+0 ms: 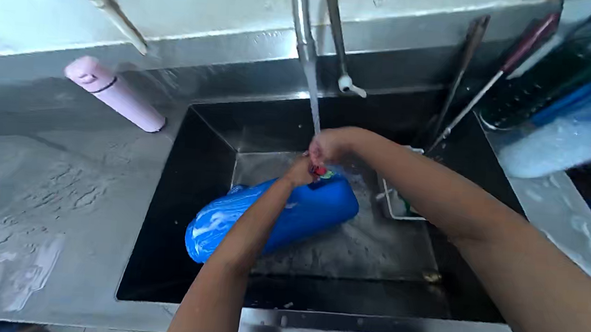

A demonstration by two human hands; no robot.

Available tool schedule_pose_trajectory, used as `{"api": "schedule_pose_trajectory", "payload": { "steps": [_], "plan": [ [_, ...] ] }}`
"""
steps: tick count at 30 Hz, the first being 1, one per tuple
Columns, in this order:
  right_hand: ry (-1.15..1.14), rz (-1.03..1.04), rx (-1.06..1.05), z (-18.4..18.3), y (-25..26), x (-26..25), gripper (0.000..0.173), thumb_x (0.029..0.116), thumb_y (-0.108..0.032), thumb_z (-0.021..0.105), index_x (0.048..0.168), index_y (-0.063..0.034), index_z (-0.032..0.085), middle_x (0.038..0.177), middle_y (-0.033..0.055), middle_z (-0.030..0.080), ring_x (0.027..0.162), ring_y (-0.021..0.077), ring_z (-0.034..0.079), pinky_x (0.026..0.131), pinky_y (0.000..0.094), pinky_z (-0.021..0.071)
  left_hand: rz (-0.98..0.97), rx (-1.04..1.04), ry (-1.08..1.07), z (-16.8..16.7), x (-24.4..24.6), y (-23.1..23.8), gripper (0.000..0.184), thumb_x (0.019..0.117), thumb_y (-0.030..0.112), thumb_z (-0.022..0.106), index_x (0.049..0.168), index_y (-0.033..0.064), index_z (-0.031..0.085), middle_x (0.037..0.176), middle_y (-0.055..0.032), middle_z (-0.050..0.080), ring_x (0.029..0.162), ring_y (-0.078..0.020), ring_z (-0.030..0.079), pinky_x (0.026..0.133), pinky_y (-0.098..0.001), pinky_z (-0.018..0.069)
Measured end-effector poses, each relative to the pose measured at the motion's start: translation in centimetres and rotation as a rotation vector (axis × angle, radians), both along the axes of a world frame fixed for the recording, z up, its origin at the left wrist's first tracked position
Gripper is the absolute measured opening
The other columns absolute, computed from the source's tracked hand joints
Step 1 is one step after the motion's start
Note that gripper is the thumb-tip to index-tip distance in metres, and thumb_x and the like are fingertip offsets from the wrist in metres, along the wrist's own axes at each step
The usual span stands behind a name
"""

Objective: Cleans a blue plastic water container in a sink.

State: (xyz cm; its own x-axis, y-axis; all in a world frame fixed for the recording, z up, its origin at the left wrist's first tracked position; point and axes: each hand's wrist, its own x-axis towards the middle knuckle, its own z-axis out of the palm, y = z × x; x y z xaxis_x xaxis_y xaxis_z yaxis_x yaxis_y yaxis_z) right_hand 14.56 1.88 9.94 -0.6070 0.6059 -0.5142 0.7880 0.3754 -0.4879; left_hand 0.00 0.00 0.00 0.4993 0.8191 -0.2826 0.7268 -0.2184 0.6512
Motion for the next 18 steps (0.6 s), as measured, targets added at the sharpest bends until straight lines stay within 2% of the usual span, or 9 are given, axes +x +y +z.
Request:
{"api": "schedule_pose_trajectory", "payload": {
  "steps": [2, 4, 6, 9, 11, 12, 14, 16, 18],
  "plan": [
    [0.312, -0.105, -0.153, -1.0, 0.3, 0.8, 0.014, 0.1013, 0.001, 0.058, 0.112, 0.0071, 0.065, 0.089, 0.0134, 0.064, 0.067, 0.0135, 0.057, 0.065, 0.0294, 0.0507, -0.038, 0.041, 0.248, 0.4, 2.1, -0.2, 0.036, 0.0985, 0.008, 0.065, 0.129, -0.0103, 0.062, 0.135, -0.0309, 0.060, 0.132, -0.0435, 0.055, 0.114, -0.0557, 0.0383],
    [0.732, -0.328, -0.310, -4.3, 0.2, 1.0, 0.011, 0.1007, 0.004, 0.055, 0.107, 0.0072, 0.063, 0.077, 0.0050, 0.064, 0.055, 0.0033, 0.056, 0.054, 0.0184, 0.0488, -0.002, 0.072, 0.353, 0.3, 3.4, 0.1, 0.041, 0.1019, 0.020, 0.063, 0.131, -0.0084, 0.061, 0.135, -0.0299, 0.060, 0.132, -0.0434, 0.054, 0.113, -0.0569, 0.0388],
    [1.095, -0.616, -0.427, -6.3, -0.7, 0.4, 0.015, 0.1037, 0.001, 0.046, 0.107, 0.0045, 0.060, 0.070, -0.0010, 0.058, 0.049, 0.0001, 0.048, 0.048, 0.0149, 0.0429, 0.022, 0.024, 0.452, 1.2, 5.6, -0.5, 0.047, 0.0985, 0.023, 0.067, 0.132, -0.0084, 0.060, 0.138, -0.0316, 0.058, 0.134, -0.0455, 0.051, 0.113, -0.0599, 0.0369],
    [1.379, -0.994, -0.626, -7.2, -1.9, -2.0, 0.024, 0.1118, -0.019, 0.037, 0.102, -0.0063, 0.054, 0.058, -0.0088, 0.038, 0.042, -0.0009, 0.031, 0.040, 0.0146, 0.0286, 0.122, -0.186, 0.523, 2.8, 7.9, -3.3, 0.050, 0.1017, 0.018, 0.059, 0.143, -0.0086, 0.050, 0.151, -0.0286, 0.047, 0.145, -0.0395, 0.042, 0.120, -0.0509, 0.0314],
    [1.439, -0.940, -0.701, -7.1, -2.1, -2.8, 0.033, 0.1126, -0.029, 0.035, 0.090, -0.0120, 0.051, 0.053, -0.0109, 0.033, 0.039, -0.0010, 0.028, 0.039, 0.0148, 0.0263, 0.120, -0.262, 0.507, 3.2, 7.5, -4.0, 0.050, 0.1058, 0.016, 0.054, 0.146, -0.0126, 0.044, 0.156, -0.0317, 0.039, 0.150, -0.0425, 0.033, 0.124, -0.0505, 0.0239],
    [1.415, -0.898, -0.671, -6.2, -2.3, -2.9, 0.038, 0.1131, -0.032, 0.032, 0.086, -0.0122, 0.050, 0.052, -0.0104, 0.033, 0.039, -0.0005, 0.029, 0.039, 0.0156, 0.0266, 0.119, -0.224, 0.497, 3.1, 7.0, -4.1, 0.048, 0.1047, 0.016, 0.056, 0.141, -0.0131, 0.048, 0.152, -0.0335, 0.044, 0.146, -0.0452, 0.037, 0.121, -0.0539, 0.0267],
    [1.358, -0.830, -0.373, -3.5, -3.4, -3.1, 0.033, 0.1113, -0.020, 0.040, 0.094, -0.0010, 0.060, 0.063, -0.0027, 0.049, 0.050, 0.0024, 0.043, 0.049, 0.0177, 0.0390, 0.265, -0.113, 0.318, 4.1, 4.7, -3.9, 0.044, 0.1010, 0.010, 0.062, 0.136, -0.0144, 0.053, 0.140, -0.0331, 0.055, 0.136, -0.0414, 0.050, 0.115, -0.0516, 0.0356],
    [1.251, -0.602, 0.020, -1.3, -6.2, -3.5, 0.027, 0.1069, -0.009, 0.050, 0.116, 0.0089, 0.068, 0.103, 0.0153, 0.072, 0.092, 0.0167, 0.069, 0.087, 0.0322, 0.0564, 0.431, 0.011, 0.052, 5.7, 0.2, -3.7, 0.033, 0.1000, 0.001, 0.058, 0.129, -0.0144, 0.054, 0.121, -0.0256, 0.062, 0.110, -0.0258, 0.060, 0.100, -0.0398, 0.0476],
    [1.103, -0.266, 0.346, -1.3, -9.2, -4.1, 0.037, 0.1026, -0.015, 0.058, 0.134, 0.0042, 0.064, 0.138, 0.0190, 0.063, 0.133, 0.0280, 0.057, 0.118, 0.0490, 0.0388, 0.386, 0.225, -0.302, 7.1, -5.1, -3.4, 0.019, 0.0961, 0.003, 0.046, 0.106, -0.0052, 0.061, 0.099, -0.0073, 0.066, 0.090, -0.0071, 0.062, 0.083, -0.0263, 0.0531]
  ]
}}
